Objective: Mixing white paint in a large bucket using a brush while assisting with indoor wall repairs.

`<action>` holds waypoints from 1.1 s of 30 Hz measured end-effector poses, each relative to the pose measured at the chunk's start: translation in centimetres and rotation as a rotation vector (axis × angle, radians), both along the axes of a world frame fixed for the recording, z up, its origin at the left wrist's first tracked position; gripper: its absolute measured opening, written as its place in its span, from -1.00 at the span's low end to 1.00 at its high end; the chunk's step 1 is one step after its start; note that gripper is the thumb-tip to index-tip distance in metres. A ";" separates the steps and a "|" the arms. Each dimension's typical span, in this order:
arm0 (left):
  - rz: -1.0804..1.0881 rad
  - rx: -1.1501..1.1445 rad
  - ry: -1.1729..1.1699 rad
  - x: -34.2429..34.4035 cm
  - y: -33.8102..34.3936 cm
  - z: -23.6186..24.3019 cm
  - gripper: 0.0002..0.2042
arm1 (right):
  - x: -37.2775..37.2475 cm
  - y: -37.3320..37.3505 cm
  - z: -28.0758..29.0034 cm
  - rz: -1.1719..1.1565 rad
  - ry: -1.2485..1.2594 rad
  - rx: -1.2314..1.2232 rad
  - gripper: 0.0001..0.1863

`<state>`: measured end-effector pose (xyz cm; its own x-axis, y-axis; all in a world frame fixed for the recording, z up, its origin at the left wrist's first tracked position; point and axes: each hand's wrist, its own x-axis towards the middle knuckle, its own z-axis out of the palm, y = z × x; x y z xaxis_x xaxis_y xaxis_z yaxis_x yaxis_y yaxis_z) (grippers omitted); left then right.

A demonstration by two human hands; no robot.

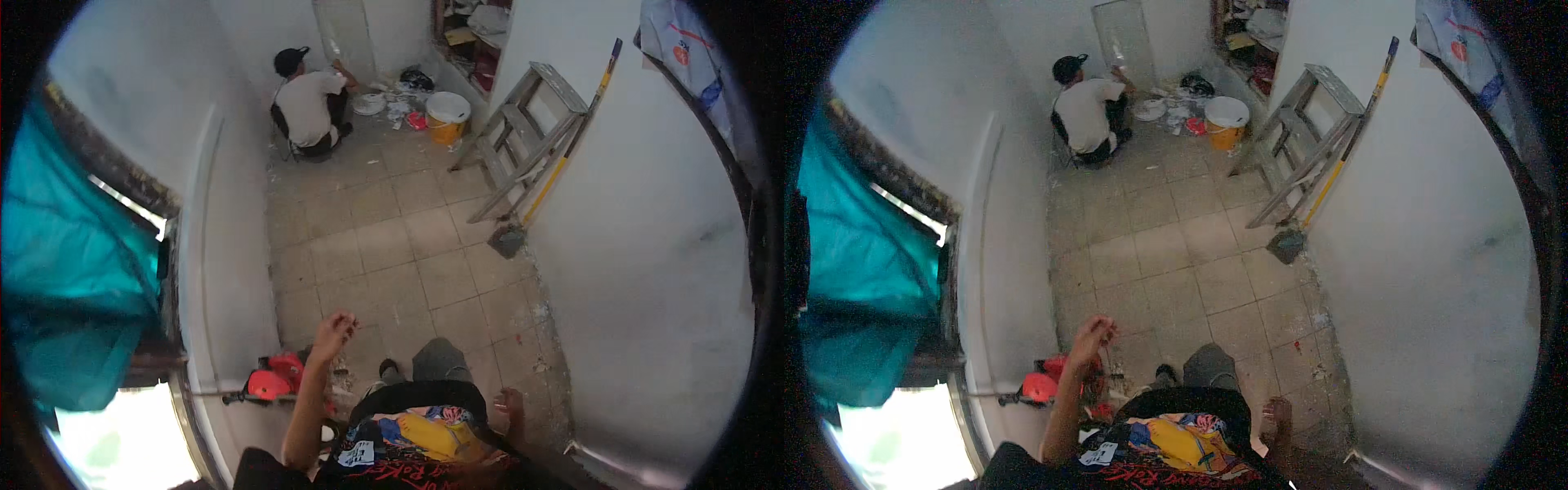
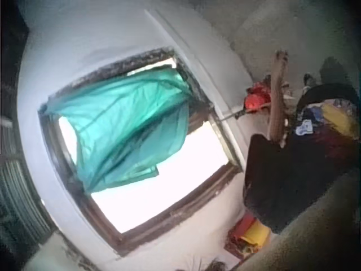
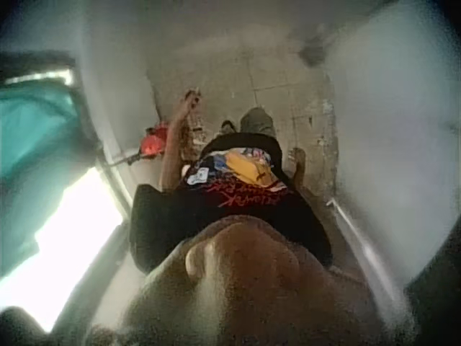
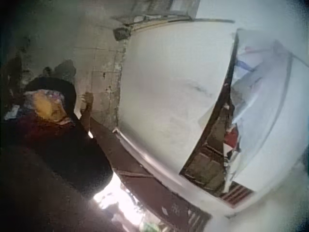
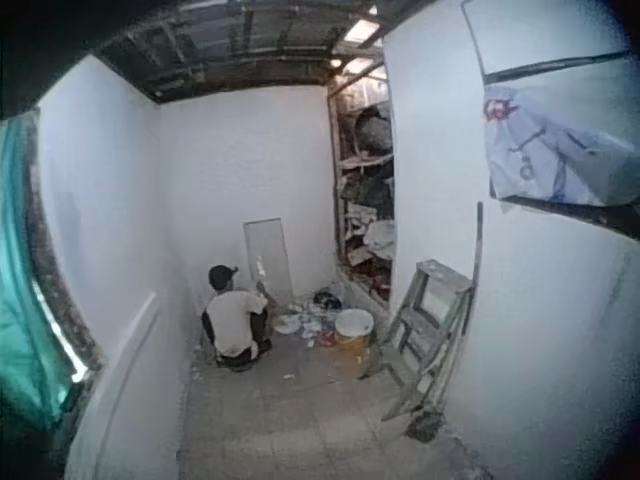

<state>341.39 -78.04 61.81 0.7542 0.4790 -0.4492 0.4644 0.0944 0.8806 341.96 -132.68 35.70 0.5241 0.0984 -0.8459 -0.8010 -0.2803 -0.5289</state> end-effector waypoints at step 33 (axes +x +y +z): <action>-0.202 0.338 0.179 86.4 35.2 -31.5 -0.77 | 102.9 44.2 -2.2 0.444 -0.541 -0.169 -0.85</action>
<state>427.76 -42.81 30.26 0.7722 0.4722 -0.4250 0.5925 -0.2939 0.7500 444.89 -88.45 33.49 0.8151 0.2897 -0.5017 -0.2307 -0.6320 -0.7398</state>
